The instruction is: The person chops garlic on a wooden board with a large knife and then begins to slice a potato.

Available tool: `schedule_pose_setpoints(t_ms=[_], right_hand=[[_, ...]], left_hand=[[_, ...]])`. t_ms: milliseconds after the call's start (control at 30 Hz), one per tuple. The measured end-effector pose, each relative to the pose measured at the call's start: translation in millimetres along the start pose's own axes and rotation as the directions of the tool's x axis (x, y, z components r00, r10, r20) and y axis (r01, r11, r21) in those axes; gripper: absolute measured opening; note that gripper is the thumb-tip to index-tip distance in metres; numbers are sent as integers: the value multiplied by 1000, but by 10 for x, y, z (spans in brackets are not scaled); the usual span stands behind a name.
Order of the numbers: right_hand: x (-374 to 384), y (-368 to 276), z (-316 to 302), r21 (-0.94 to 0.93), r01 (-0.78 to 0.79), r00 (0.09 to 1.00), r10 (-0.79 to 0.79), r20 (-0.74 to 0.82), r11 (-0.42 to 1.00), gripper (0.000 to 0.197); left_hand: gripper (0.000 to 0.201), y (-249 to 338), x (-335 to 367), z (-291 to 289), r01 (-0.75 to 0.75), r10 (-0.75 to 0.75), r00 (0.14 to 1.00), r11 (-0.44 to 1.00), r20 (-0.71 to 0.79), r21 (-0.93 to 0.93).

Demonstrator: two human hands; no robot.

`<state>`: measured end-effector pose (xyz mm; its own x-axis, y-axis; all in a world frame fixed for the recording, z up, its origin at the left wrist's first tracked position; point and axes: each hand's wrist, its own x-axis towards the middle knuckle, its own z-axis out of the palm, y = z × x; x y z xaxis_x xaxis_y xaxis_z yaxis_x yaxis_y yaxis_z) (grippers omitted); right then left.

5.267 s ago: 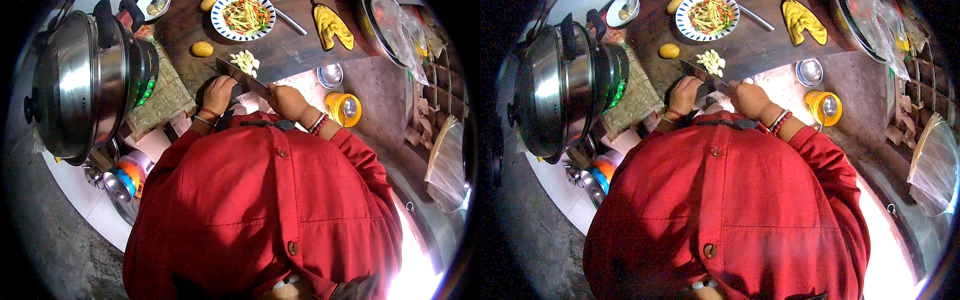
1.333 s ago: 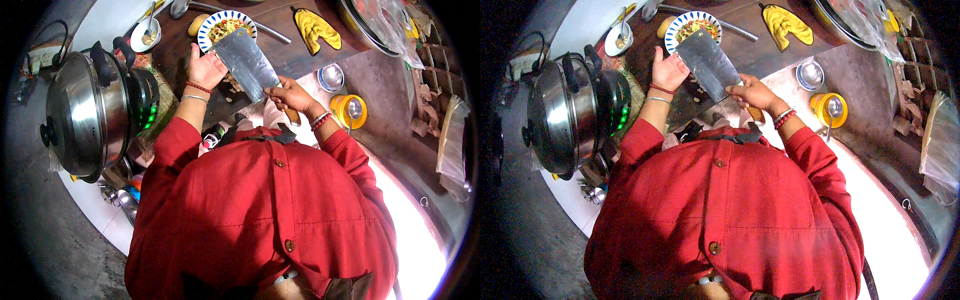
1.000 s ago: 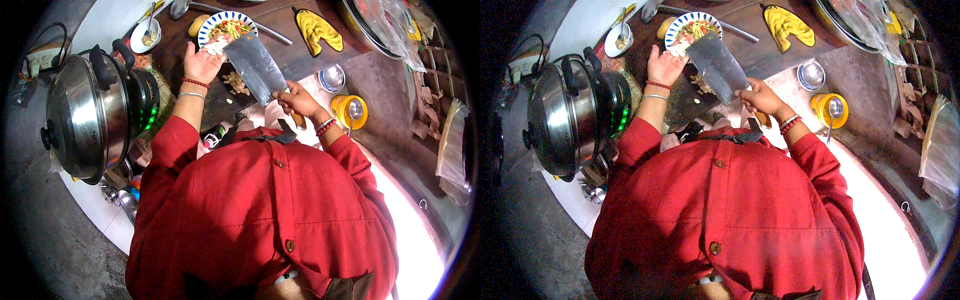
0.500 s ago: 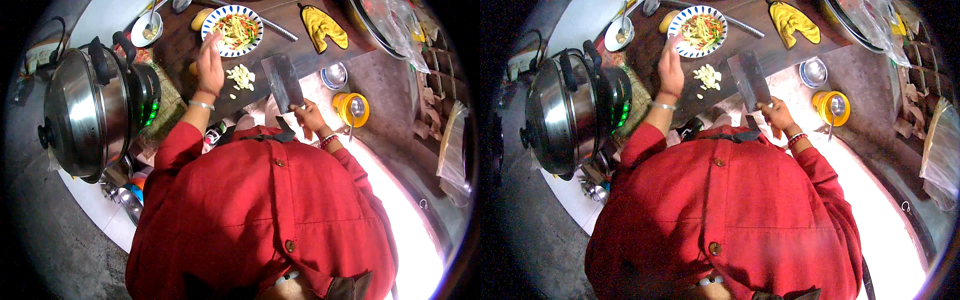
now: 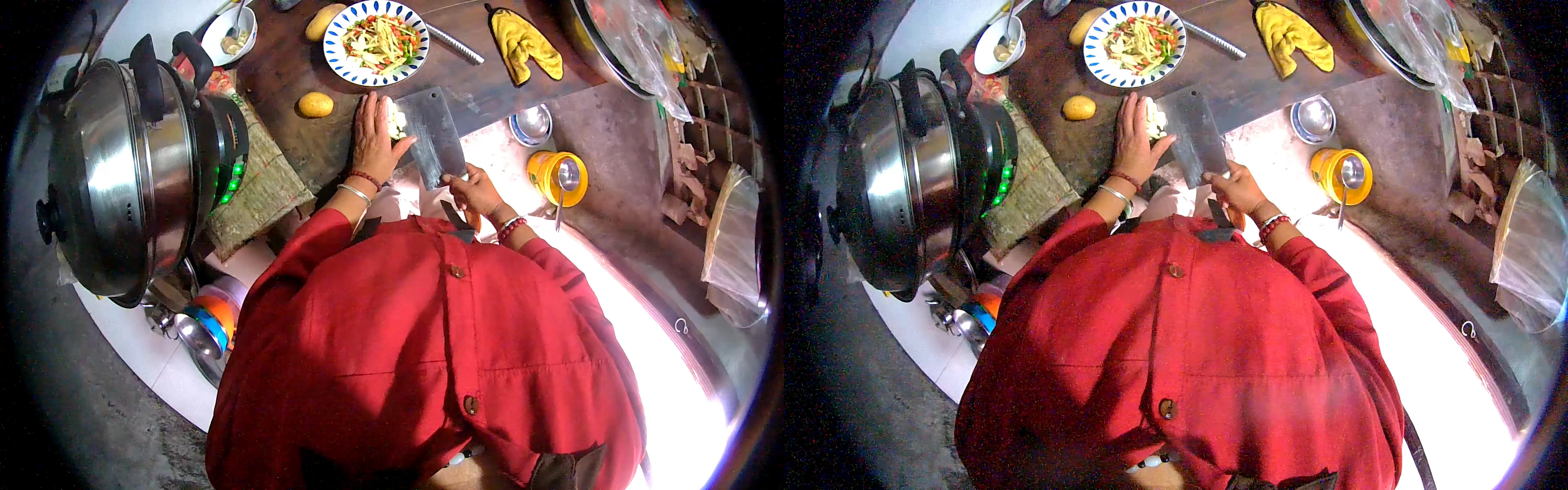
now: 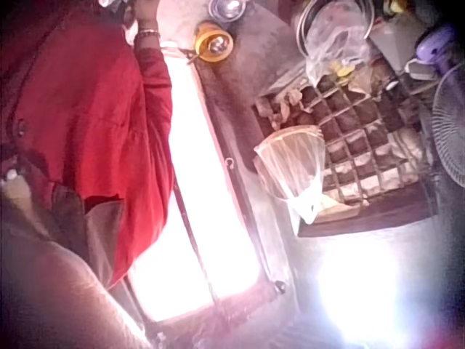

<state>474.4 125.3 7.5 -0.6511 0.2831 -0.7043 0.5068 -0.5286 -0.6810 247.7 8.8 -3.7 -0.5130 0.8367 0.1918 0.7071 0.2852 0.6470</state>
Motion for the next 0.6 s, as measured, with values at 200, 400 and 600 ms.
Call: schedule_pose_setpoints(t_ms=[200, 400, 600], right_hand=[[45, -28, 205, -97, -23, 999, 27, 44, 995, 32], [107, 33, 418, -256, 0, 998, 17, 66, 967, 41], [81, -66, 470, -299, 67, 992, -33, 119, 952, 39]], left_hand=[[78, -43, -4, 36, 7, -9, 997, 1000, -71, -20], [44, -80, -4, 57, 82, -155, 964, 945, -215, -316], [34, -39, -42, 33, 74, -160, 943, 956, -291, -284]])
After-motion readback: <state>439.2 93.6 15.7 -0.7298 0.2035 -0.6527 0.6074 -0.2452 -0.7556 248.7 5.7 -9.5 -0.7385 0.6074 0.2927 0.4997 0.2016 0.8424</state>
